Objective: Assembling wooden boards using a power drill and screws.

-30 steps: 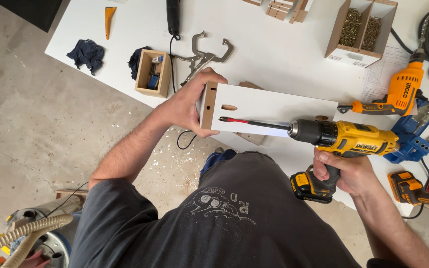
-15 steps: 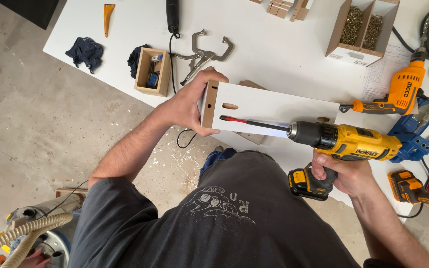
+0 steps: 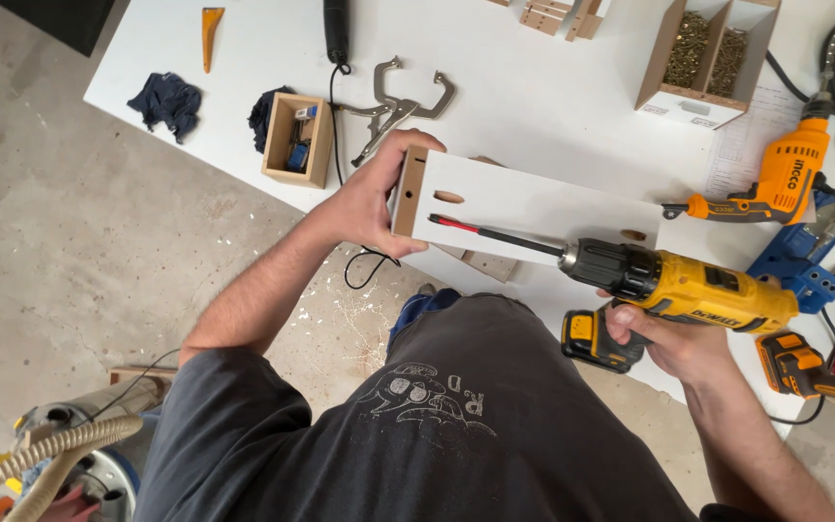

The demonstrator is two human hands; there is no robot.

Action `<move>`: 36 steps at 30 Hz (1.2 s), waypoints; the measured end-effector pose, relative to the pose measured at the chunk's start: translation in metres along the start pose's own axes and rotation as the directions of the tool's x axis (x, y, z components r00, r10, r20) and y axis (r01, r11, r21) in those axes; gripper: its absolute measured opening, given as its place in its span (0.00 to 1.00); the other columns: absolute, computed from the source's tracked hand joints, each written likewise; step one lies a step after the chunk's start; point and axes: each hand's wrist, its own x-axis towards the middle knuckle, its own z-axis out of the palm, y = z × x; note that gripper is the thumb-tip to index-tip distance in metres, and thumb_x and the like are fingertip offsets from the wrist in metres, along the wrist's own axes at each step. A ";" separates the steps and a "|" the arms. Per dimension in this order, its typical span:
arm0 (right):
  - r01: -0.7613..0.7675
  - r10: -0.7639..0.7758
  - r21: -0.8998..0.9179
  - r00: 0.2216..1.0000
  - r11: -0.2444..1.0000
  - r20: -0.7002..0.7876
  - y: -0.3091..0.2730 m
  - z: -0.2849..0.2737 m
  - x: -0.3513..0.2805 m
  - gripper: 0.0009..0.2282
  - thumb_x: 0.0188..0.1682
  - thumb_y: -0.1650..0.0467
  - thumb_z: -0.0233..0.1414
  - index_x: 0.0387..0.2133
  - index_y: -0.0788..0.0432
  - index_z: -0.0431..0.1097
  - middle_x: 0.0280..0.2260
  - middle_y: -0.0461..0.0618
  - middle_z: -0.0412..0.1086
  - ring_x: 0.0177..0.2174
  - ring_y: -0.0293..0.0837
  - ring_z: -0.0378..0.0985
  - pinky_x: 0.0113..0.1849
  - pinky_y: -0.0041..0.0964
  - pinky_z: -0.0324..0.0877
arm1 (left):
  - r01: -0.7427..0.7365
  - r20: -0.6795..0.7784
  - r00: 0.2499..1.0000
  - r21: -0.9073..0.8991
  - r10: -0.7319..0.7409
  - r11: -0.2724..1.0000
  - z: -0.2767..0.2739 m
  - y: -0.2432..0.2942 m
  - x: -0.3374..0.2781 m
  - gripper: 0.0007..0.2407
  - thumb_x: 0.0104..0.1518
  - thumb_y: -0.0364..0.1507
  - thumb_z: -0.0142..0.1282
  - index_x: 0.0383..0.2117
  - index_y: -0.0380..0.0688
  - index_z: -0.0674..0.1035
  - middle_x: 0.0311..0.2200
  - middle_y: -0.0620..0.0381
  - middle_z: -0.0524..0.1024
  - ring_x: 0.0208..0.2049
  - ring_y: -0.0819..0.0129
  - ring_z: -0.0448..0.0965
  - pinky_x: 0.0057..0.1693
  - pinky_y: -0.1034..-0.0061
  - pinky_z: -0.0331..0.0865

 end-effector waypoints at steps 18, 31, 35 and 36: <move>-0.026 0.008 0.274 0.998 0.961 0.066 -0.005 -0.061 -0.001 0.17 0.51 0.66 0.58 0.45 0.69 0.68 0.19 0.53 0.68 0.20 0.42 0.69 0.26 0.37 0.66 | 0.331 0.144 0.943 -0.501 -0.300 0.800 0.003 0.002 0.029 0.28 0.49 0.31 0.66 0.55 0.46 0.62 0.51 0.49 0.72 0.54 0.55 0.77 0.61 0.66 0.75; 0.199 -0.332 -0.266 0.595 0.943 -0.732 0.173 -0.106 0.015 0.04 0.51 0.73 0.56 0.34 0.48 0.70 0.44 0.35 0.70 0.39 0.32 0.72 0.53 0.32 0.67 | 0.125 -0.166 0.563 -0.951 -0.809 0.282 -0.027 0.018 0.076 0.26 0.33 0.56 0.55 0.25 0.45 0.73 0.17 0.55 0.67 0.16 0.70 0.65 0.25 0.77 0.60; 0.236 -0.524 -0.479 0.543 0.845 -0.657 0.234 -0.100 0.030 0.15 0.55 0.72 0.60 0.53 0.55 0.65 0.51 0.48 0.69 0.49 0.45 0.73 0.52 0.42 0.73 | 0.008 -0.140 0.551 -0.985 -0.822 0.173 -0.020 0.026 0.087 0.31 0.29 0.56 0.54 0.30 0.40 0.73 0.19 0.52 0.67 0.16 0.69 0.68 0.24 0.77 0.67; 0.236 -0.527 -0.483 0.542 0.843 -0.655 0.260 -0.116 0.035 0.15 0.55 0.72 0.60 0.53 0.55 0.65 0.51 0.48 0.69 0.49 0.45 0.73 0.52 0.42 0.73 | 0.005 -0.140 0.553 -0.985 -0.821 0.171 -0.018 0.028 0.090 0.31 0.29 0.56 0.54 0.30 0.40 0.73 0.19 0.52 0.67 0.16 0.69 0.68 0.24 0.77 0.67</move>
